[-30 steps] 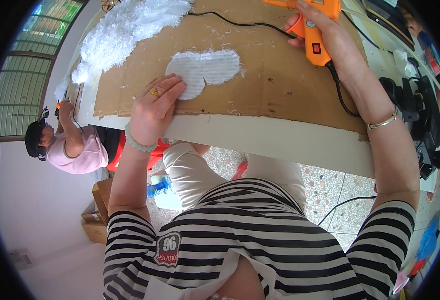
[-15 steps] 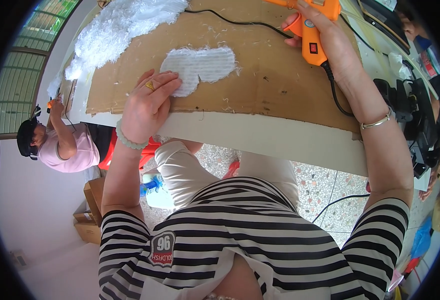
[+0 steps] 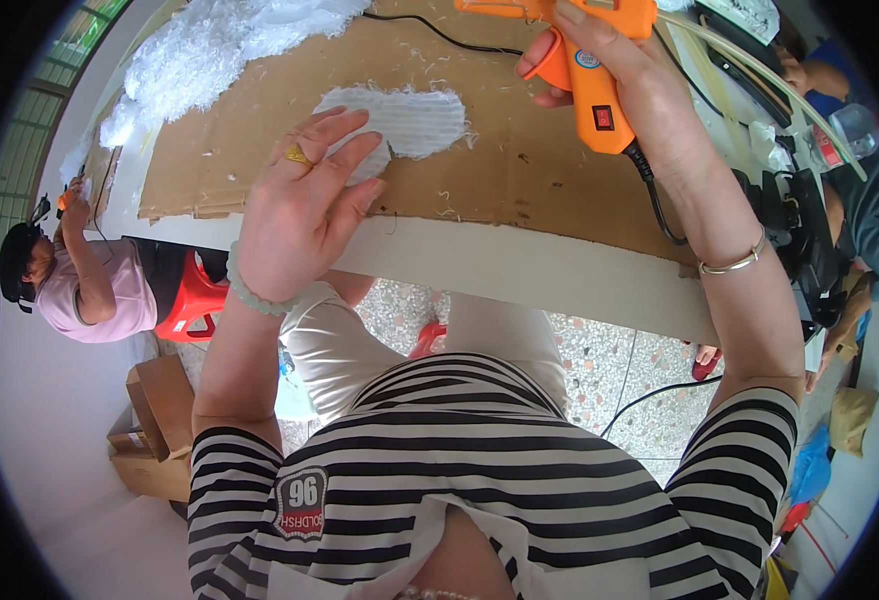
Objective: Applying hot glue to attach white fibrous stuffing to a circular base.
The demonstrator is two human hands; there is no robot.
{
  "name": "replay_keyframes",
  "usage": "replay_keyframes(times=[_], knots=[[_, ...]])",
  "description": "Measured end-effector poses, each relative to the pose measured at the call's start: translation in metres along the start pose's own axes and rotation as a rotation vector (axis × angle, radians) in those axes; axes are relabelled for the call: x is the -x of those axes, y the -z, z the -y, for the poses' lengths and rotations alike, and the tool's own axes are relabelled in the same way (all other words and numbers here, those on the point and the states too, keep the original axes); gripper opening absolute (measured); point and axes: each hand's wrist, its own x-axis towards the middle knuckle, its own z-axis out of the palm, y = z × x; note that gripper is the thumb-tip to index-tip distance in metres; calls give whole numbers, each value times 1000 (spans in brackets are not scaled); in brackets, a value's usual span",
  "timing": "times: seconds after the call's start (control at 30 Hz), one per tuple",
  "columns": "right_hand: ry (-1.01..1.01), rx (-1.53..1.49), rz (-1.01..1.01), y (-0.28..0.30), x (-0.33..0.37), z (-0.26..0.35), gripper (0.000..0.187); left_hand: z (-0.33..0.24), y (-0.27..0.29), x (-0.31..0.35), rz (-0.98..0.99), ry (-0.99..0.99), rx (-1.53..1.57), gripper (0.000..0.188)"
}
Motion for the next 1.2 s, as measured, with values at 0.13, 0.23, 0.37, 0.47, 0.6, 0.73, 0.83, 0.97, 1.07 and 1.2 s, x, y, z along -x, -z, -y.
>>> replay_keyframes(times=[0.13, 0.23, 0.37, 0.47, 0.6, 0.73, 0.83, 0.97, 1.07, 1.2], knots=[[35, 86, 99, -16, -2, 16, 43, -15, -17, -2, 28, 36, 16, 31], [41, 139, 199, -13, -1, 17, 41, -21, -24, 1, 56, 47, -3, 31], [39, 180, 267, -7, 6, 10, 40, -22, -28, 4, 104, 39, -23, 30], [74, 185, 330, -1, 4, 2, 32, -23, -27, 5, 96, 44, -24, 29], [90, 178, 294, 2, 8, -5, 29, -24, -29, 4, 94, 47, -28, 28], [34, 353, 300, 1, 10, -1, 30, -24, -29, 4, 96, 55, -33, 29], [26, 385, 284, 0, 13, -2, 35, -23, -29, 4, 91, 51, -35, 29], [31, 385, 308, 6, 10, -5, 35, -24, -29, 5, 88, 54, -27, 29], [-14, 485, 288, 3, 11, -3, 34, -24, -28, 6, 85, 58, -31, 29], [-27, 488, 303, 7, 10, -6, 34, -23, -30, 6, 78, 51, -31, 29]])
